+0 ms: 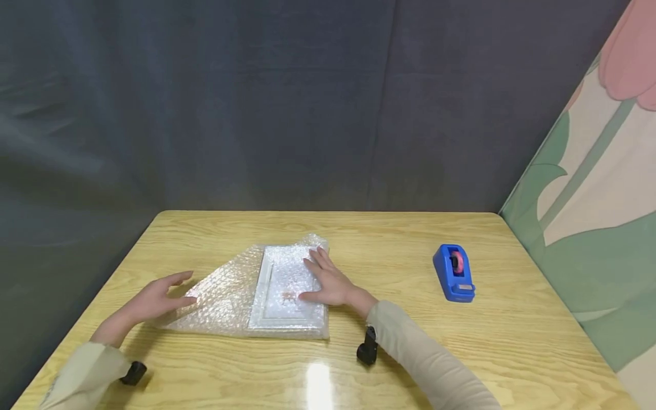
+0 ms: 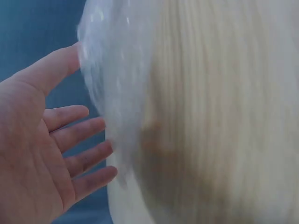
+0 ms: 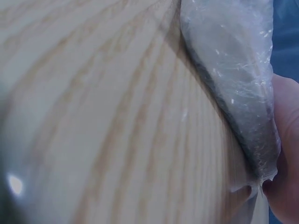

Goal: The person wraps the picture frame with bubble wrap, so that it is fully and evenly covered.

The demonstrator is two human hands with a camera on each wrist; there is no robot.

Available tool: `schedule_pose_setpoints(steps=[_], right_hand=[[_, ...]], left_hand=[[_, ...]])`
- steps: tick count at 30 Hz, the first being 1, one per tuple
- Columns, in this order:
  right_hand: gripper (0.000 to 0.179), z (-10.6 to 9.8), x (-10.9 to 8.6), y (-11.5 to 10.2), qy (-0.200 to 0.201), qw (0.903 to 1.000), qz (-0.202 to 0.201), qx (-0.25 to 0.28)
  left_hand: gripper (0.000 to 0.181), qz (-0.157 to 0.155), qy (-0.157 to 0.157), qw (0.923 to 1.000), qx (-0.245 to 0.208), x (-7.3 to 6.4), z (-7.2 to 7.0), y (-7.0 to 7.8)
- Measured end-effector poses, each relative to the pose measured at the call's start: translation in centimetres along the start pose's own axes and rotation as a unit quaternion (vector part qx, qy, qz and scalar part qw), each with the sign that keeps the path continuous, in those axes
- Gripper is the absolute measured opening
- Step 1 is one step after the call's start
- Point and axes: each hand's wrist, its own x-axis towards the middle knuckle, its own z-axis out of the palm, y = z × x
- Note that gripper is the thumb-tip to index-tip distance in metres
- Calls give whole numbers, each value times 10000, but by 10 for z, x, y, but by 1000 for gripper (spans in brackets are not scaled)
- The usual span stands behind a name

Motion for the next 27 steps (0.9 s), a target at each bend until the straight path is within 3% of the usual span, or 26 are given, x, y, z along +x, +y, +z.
schedule_pose_setpoints(steps=[7,16,21,27], right_hand=[[86,2,0,2,59,9999,-81,-11],[85,4,0,3,158,9998,-111,-53],[86,5,0,3,145,9999,-70,-26],[85,4,0,2,168,9998,-80,-31]], left_hand=[[66,-42,-65,9983,-585,-12,-3,-26],[38,-170,-835,9803,-1780,-21,-9,-46],[34,-287,-1183,9708,-2067,-23,-8,-50],[35,-233,-1071,9667,-2313,-25,-15,-41]])
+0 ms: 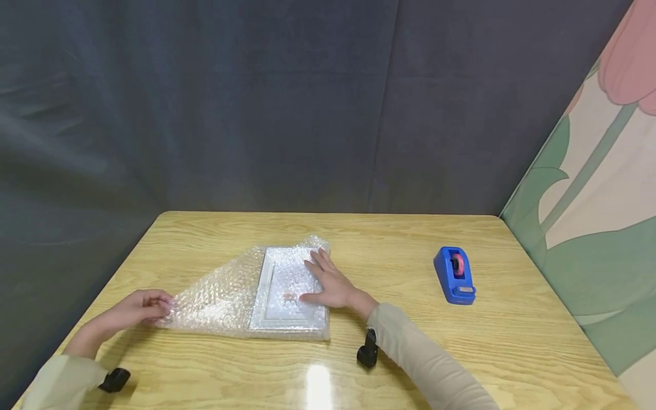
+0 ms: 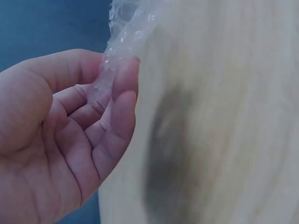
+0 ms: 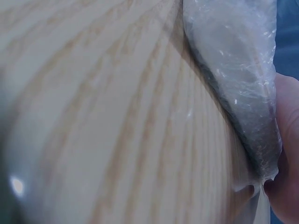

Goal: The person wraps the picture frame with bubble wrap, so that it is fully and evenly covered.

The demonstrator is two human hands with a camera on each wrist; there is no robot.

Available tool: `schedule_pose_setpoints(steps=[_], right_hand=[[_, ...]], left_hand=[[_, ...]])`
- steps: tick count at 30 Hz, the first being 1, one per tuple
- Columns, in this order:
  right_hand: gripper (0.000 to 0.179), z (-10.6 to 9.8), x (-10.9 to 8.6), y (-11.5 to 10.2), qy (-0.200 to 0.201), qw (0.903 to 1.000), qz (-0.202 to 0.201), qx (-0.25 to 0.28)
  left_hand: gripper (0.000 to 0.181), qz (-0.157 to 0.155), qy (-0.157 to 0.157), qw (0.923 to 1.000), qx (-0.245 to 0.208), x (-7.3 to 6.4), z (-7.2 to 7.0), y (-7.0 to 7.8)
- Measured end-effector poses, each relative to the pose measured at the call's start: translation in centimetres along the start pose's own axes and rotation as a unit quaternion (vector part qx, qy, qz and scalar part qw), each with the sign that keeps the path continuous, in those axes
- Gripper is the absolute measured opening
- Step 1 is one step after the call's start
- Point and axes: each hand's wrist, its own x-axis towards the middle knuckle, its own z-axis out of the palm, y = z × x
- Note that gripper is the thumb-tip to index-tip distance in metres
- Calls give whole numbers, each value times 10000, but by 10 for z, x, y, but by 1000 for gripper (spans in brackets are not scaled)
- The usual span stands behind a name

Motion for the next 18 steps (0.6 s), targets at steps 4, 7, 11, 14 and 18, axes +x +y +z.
schedule_pose_setpoints(steps=[4,7,11,14,18], right_hand=[[85,-1,0,-1,-7,10000,11,41],[85,0,-1,0,-15,10000,35,20],[85,1,-1,2,-5,10000,57,-12],[86,1,-1,2,6,10000,52,-12],[86,1,0,0,18,10000,33,-28]], left_hand=[[33,171,173,9997,26,-3,-2,16],[30,383,379,9985,73,-2,1,32],[27,791,664,9946,56,2,11,54],[26,1024,803,9915,-14,7,21,69],[24,1334,906,9868,-108,16,38,88]])
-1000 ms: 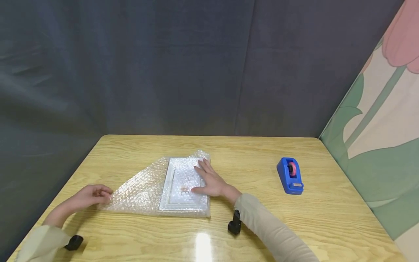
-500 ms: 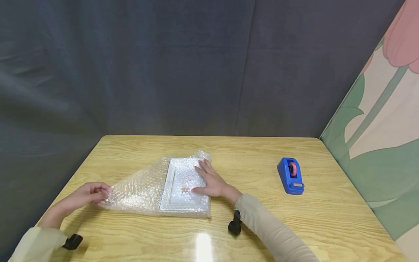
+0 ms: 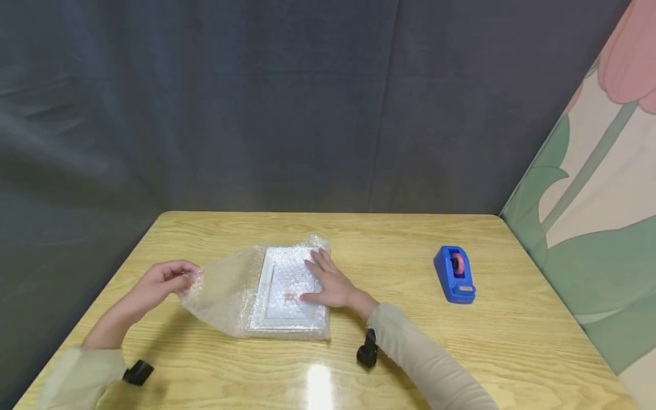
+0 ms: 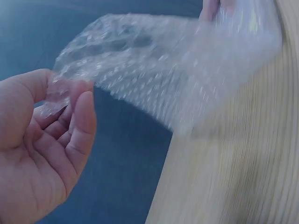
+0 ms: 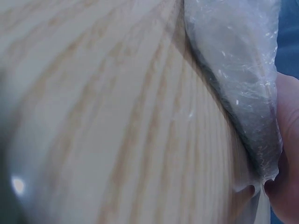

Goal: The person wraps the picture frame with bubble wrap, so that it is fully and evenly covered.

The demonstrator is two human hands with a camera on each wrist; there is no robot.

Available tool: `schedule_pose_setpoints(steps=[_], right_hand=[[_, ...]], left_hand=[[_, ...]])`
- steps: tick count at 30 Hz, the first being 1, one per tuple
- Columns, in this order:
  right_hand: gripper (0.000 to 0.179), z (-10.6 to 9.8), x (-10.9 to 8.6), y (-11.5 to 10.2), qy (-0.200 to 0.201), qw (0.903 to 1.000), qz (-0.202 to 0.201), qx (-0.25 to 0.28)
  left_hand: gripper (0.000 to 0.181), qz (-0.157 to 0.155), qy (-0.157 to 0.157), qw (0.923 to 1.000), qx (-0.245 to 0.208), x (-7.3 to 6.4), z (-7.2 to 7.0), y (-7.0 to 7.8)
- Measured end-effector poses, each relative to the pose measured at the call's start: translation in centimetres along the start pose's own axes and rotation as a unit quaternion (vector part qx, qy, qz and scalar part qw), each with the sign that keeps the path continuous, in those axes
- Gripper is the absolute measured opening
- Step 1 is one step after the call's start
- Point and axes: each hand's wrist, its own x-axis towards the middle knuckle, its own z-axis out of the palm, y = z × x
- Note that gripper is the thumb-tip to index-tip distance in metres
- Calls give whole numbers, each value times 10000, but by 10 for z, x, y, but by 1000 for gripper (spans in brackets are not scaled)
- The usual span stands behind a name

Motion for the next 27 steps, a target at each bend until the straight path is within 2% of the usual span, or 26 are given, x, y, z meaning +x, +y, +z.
schedule_pose_setpoints(steps=[4,9,13,19,24,27], right_hand=[[86,0,1,0,-3,10000,8,-26],[87,1,1,0,-49,9999,70,-58],[87,2,1,1,-43,9999,61,-68],[84,1,0,1,-3,9999,25,-115],[83,1,0,-1,28,9999,24,-130],[82,1,0,-1,65,9999,-11,-152]], left_hand=[[22,257,-42,9995,-171,12,23,11],[23,247,-258,9986,-384,22,55,17],[24,267,-506,9972,-482,28,77,14],[25,458,-832,9935,-628,35,105,5],[24,620,-1000,9924,-353,38,127,-6],[23,653,-986,9929,99,38,139,-11]])
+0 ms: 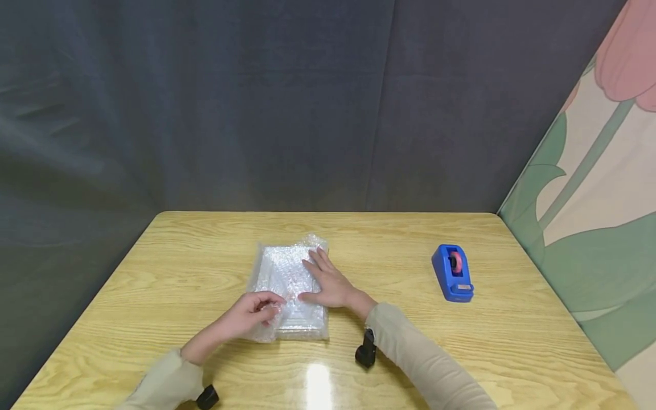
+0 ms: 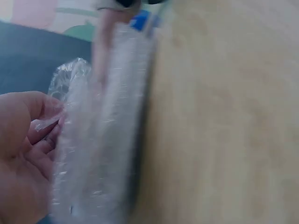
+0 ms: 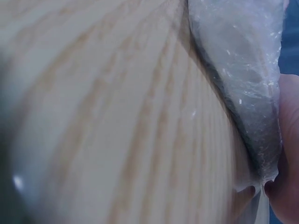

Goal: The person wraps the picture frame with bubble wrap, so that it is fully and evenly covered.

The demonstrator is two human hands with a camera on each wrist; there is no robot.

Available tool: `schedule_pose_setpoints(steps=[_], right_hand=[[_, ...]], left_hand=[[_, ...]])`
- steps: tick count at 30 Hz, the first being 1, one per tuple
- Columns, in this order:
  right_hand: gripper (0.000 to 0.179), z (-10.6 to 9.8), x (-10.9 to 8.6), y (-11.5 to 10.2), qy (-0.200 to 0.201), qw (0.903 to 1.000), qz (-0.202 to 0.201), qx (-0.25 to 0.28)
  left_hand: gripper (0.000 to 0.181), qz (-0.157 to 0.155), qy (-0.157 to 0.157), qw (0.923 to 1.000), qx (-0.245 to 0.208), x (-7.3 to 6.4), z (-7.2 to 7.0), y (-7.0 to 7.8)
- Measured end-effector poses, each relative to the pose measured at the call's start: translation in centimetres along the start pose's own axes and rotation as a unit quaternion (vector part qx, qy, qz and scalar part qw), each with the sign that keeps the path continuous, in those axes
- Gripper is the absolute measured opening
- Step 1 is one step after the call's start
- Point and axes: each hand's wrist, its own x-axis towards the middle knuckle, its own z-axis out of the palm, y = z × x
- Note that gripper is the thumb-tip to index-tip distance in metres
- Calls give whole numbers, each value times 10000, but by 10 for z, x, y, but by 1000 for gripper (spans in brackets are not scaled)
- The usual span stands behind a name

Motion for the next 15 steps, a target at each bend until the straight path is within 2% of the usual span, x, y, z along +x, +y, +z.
schedule_pose_setpoints(steps=[4,9,12,15], right_hand=[[78,1,0,1,59,10000,-19,-33],[73,1,1,1,-19,9998,213,-15],[76,0,1,-2,-94,9992,366,84],[83,0,2,-5,-142,9986,508,76]], left_hand=[[21,92,98,9980,622,0,10,-2],[27,119,49,9947,1016,0,17,2],[28,91,32,9914,1307,-1,20,4],[25,207,60,9846,1732,-2,23,5]])
